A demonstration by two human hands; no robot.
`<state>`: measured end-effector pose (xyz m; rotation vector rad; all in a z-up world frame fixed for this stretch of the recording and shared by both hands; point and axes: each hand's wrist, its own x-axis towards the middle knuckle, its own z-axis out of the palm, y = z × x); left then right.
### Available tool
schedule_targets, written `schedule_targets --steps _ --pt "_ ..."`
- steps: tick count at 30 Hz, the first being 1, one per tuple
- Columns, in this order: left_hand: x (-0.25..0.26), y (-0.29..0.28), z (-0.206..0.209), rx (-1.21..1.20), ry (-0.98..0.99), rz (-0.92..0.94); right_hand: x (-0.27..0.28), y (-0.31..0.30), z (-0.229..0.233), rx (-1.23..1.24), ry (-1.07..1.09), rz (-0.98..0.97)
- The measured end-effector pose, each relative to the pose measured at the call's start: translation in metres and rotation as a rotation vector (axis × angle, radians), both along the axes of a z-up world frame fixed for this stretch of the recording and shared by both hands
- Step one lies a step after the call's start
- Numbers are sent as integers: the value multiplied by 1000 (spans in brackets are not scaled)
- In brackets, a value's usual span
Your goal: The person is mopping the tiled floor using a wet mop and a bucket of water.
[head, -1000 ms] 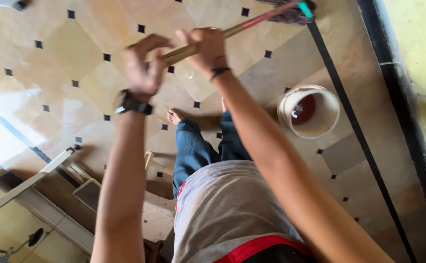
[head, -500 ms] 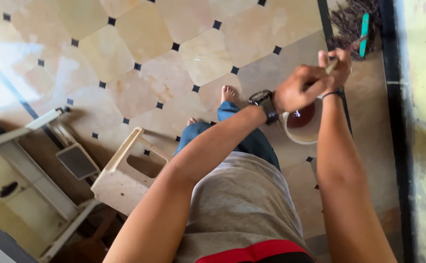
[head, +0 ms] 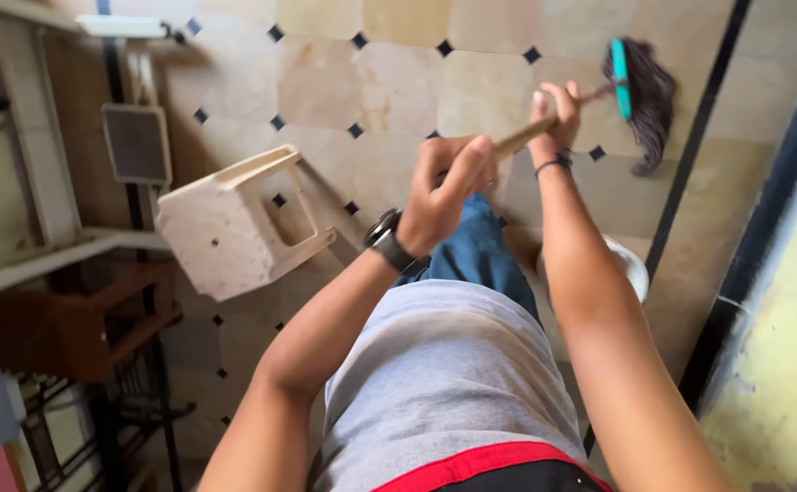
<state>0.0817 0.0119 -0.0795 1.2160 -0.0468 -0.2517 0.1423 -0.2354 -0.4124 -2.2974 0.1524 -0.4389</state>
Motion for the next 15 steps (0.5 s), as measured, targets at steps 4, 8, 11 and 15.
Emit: schedule_targets --steps 4,8,11,15 --pt "-53 77 43 124 -146 199 24 124 -10 105 -35 267" --pt "-112 132 70 297 -252 371 8 257 56 212 153 486" --pt "-159 163 74 423 -272 518 -23 343 68 105 49 725" --pt "-213 188 61 560 -321 652 -81 421 92 89 241 854"
